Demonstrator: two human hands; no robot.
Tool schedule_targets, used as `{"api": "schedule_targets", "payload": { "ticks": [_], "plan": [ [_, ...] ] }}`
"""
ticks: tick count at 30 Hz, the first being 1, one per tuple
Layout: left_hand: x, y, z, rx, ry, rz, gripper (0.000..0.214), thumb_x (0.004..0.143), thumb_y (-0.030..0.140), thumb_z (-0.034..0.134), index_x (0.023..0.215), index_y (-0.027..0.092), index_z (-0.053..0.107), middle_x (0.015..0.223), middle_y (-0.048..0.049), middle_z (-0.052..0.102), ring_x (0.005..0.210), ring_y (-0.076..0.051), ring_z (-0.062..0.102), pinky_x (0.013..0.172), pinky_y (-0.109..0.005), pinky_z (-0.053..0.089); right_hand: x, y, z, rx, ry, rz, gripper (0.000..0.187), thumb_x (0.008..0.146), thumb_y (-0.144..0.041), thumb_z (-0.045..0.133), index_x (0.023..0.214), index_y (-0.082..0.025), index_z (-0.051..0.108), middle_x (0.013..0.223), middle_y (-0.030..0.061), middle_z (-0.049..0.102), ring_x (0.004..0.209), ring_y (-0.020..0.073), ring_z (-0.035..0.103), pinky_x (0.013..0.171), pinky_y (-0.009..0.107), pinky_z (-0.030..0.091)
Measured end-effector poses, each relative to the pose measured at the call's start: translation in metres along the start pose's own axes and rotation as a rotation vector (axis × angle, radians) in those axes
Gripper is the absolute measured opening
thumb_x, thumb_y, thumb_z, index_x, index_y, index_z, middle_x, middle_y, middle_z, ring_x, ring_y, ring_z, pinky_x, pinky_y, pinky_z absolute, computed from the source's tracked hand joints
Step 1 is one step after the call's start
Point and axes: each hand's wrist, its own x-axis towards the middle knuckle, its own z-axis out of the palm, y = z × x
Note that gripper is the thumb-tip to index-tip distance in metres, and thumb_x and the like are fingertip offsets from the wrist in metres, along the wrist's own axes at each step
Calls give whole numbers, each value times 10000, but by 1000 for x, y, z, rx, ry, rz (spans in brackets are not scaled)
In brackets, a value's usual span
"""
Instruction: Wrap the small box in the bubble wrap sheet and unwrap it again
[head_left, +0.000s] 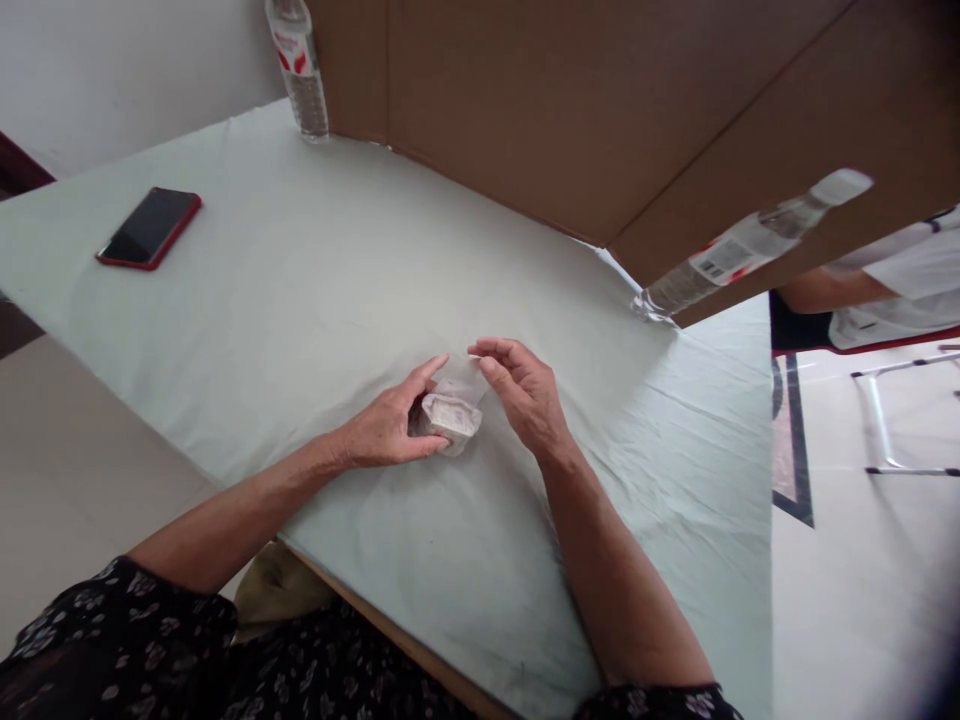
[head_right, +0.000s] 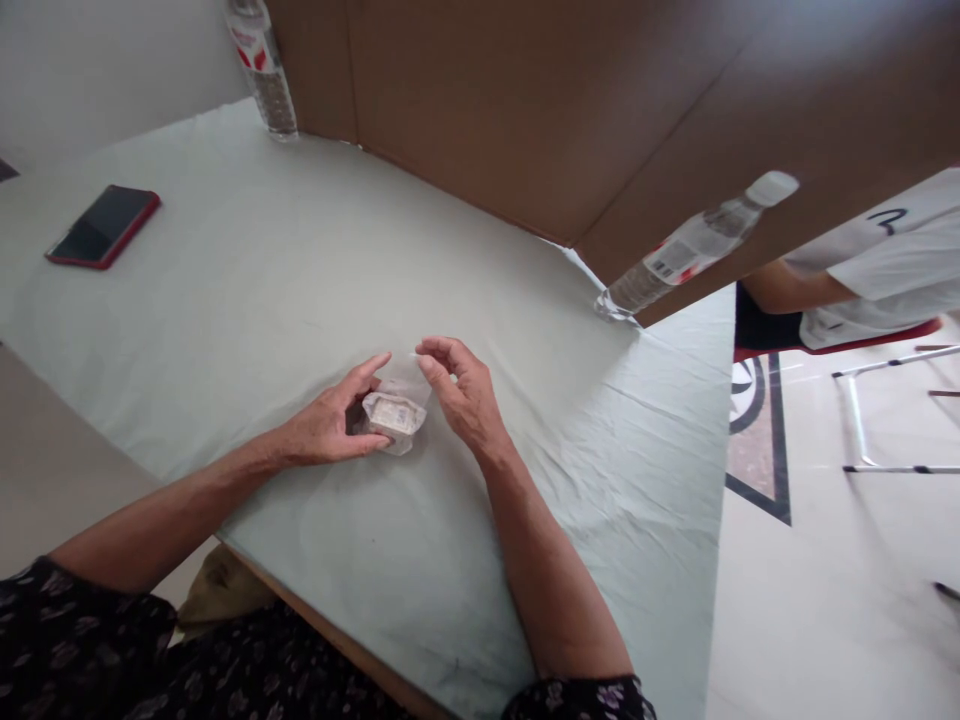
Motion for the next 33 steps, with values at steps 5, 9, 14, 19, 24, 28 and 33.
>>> {"api": "schedule_targets", "payload": {
  "ticks": [5, 9, 14, 19, 24, 28, 33],
  "plan": [
    [0, -4, 2, -57, 19, -26, 1050, 753, 302, 760, 1625, 257, 176, 1275, -100, 619, 1078, -243, 630, 952, -376, 497, -3, 10, -10, 105, -260, 173, 464, 819, -525, 738, 1154, -211, 670, 1060, 68, 735, 974, 217, 680, 856, 345, 521],
    [1, -10, 4, -83, 83, -13, 1013, 760, 294, 766, 1614, 255, 223, 1274, -107, 608, 1054, -230, 626, 980, -383, 483, -5, 12, -1, 84, -224, 195, 324, 858, -516, 676, 829, -193, 693, 724, -13, 627, 672, 129, 543, 650, 270, 413],
    [1, -7, 3, -194, 82, -2, 989, 746, 352, 812, 1577, 258, 284, 1350, -127, 565, 1156, -273, 610, 1041, -422, 465, -3, 11, 9, 124, -53, 189, 328, 849, -486, 661, 699, -196, 623, 602, -38, 529, 588, 114, 456, 589, 268, 351],
    [1, -3, -1, -376, 91, -24, 641, 805, 454, 768, 1329, 198, 501, 1263, -140, 597, 1156, -278, 605, 972, -400, 495, 1, 16, 7, 184, 89, 202, 318, 815, -484, 669, 675, -202, 621, 570, -37, 527, 570, 120, 456, 578, 271, 368],
    [5, -3, -6, -537, -11, -191, 498, 831, 527, 727, 1165, 166, 647, 1088, -108, 686, 1001, -245, 651, 855, -353, 507, 5, 23, 5, 187, 128, 235, 308, 814, -485, 644, 682, -208, 610, 569, -41, 514, 558, 122, 457, 575, 275, 393],
    [8, -5, -5, -604, 64, -256, 525, 775, 447, 797, 1203, 157, 703, 1131, -112, 727, 1066, -267, 653, 932, -378, 492, 5, 20, 4, 51, 249, 157, 256, 799, -449, 656, 880, -206, 642, 756, -7, 615, 687, 146, 545, 659, 290, 454],
    [10, -11, -3, -801, 191, -249, 515, 722, 387, 844, 1177, 166, 745, 1138, -103, 748, 1081, -265, 657, 981, -384, 459, -4, -5, 7, -136, 229, 93, 236, 847, -458, 616, 846, -222, 604, 732, -8, 614, 670, 147, 548, 660, 293, 448]
  ]
}}
